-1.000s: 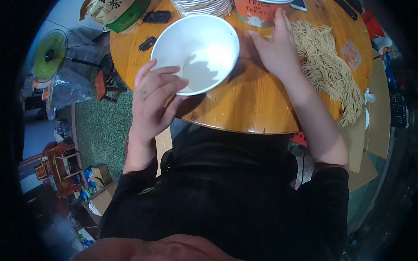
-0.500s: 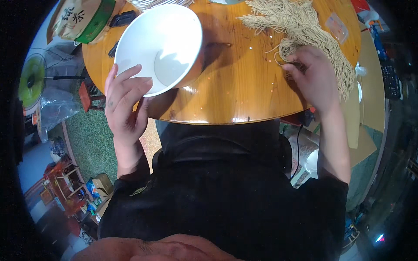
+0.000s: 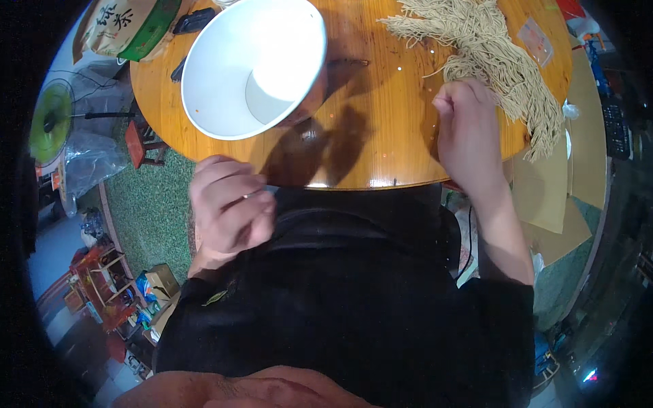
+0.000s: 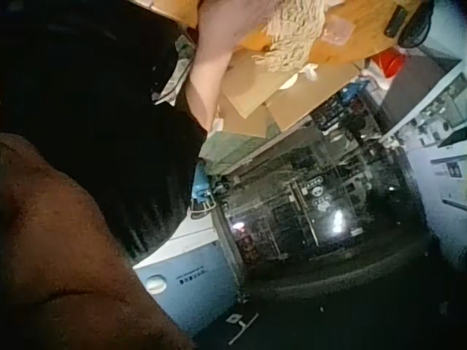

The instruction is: Tying rubber bands onto paper buckets.

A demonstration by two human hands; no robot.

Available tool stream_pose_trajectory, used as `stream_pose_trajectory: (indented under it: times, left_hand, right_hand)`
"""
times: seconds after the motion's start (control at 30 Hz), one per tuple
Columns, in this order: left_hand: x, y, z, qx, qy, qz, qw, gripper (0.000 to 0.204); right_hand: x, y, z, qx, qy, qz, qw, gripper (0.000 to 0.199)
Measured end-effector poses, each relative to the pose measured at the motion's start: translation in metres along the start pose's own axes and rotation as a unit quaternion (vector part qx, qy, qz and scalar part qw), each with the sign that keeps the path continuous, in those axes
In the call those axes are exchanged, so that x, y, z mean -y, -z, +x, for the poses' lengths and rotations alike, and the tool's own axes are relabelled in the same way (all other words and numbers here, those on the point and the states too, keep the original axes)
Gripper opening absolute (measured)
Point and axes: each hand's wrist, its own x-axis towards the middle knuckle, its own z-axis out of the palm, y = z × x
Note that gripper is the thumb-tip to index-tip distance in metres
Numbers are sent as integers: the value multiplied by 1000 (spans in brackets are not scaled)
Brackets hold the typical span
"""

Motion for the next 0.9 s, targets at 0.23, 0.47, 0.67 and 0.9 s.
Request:
stream_pose_trajectory:
  times: [0.23, 0.47, 0.67, 0.9]
  left_hand:
    - [-18, -50, 21, 73, 264, -308, 911, 51]
    - [-27, -67, 5, -6, 393, -441, 807, 24]
    - [-24, -64, 5, -49, 380, -390, 837, 22]
    - [-15, -62, 2, -28, 318, -364, 875, 9]
  right_hand:
    - [86, -3, -26, 73, -303, 738, 598, 9]
    - [124, -24, -19, 24, -178, 663, 727, 28]
    - [135, -31, -16, 18, -231, 724, 650, 27]
    - [137, -20, -13, 12, -277, 710, 647, 20]
